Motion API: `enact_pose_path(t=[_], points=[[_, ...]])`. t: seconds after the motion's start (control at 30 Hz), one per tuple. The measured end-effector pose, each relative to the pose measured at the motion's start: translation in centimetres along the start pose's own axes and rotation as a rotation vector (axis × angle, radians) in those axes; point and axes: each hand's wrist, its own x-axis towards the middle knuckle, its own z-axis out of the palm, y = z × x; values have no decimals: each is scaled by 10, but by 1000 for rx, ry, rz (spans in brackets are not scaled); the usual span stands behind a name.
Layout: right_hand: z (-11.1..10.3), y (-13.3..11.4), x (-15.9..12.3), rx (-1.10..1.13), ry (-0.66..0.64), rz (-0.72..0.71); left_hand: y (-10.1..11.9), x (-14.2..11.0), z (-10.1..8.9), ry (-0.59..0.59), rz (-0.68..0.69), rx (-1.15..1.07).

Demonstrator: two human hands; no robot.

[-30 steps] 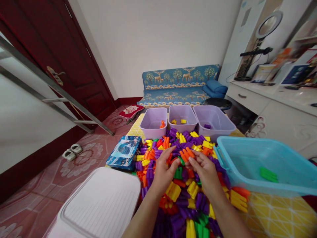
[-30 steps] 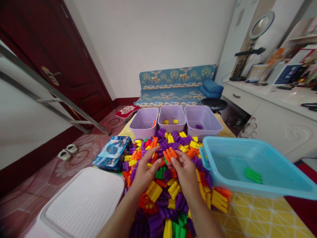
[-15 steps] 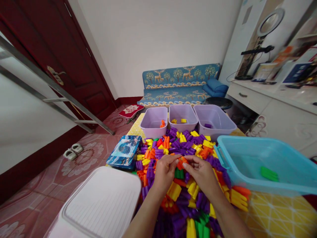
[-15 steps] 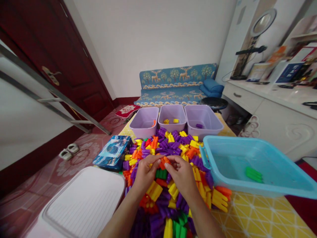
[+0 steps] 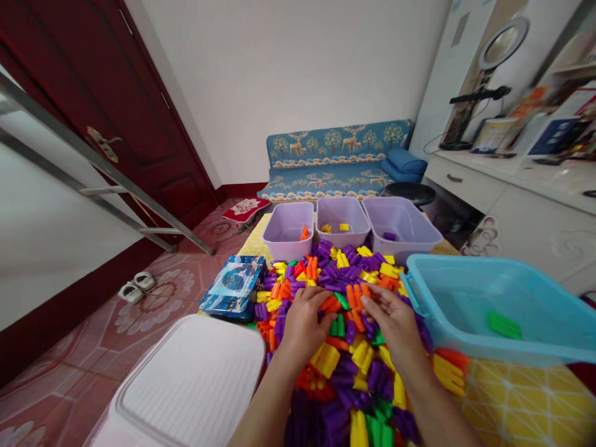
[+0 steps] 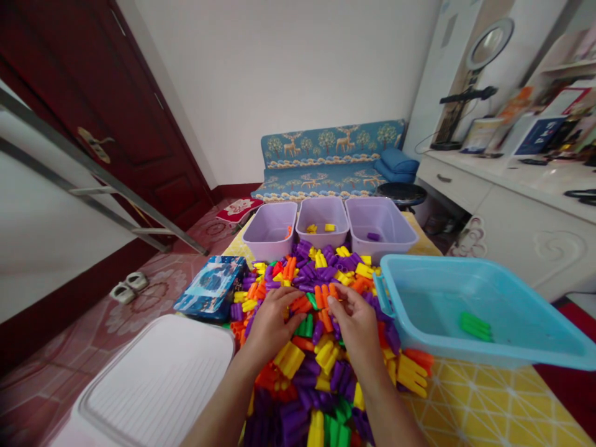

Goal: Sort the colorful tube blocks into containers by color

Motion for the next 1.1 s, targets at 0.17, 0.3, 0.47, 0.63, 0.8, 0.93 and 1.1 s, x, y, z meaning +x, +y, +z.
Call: enact_pose_path(t=[0.17, 0.3, 0.47, 0.63, 0.8, 0.93, 1.1], points=[[0, 5, -3, -87, -82, -23, 5, 1, 3, -34, -21, 140], [0, 4, -5, -99, -89, -24, 7, 2, 8, -44, -41, 218], [0, 3, -5, -100, -94, -27, -1, 5, 13, 10, -76, 93], [1, 0, -7, -83, -89, -34, 3, 4, 9, 273, -227, -571], [9, -7, -14, 32, -122, 32, 18, 4, 6, 189, -561, -1394], [15, -11, -17, 98, -115, 60, 20, 4, 4, 86, -687, -1568], [16, -8, -7, 54, -53, -18, 19, 4, -3, 6, -663, -1520]])
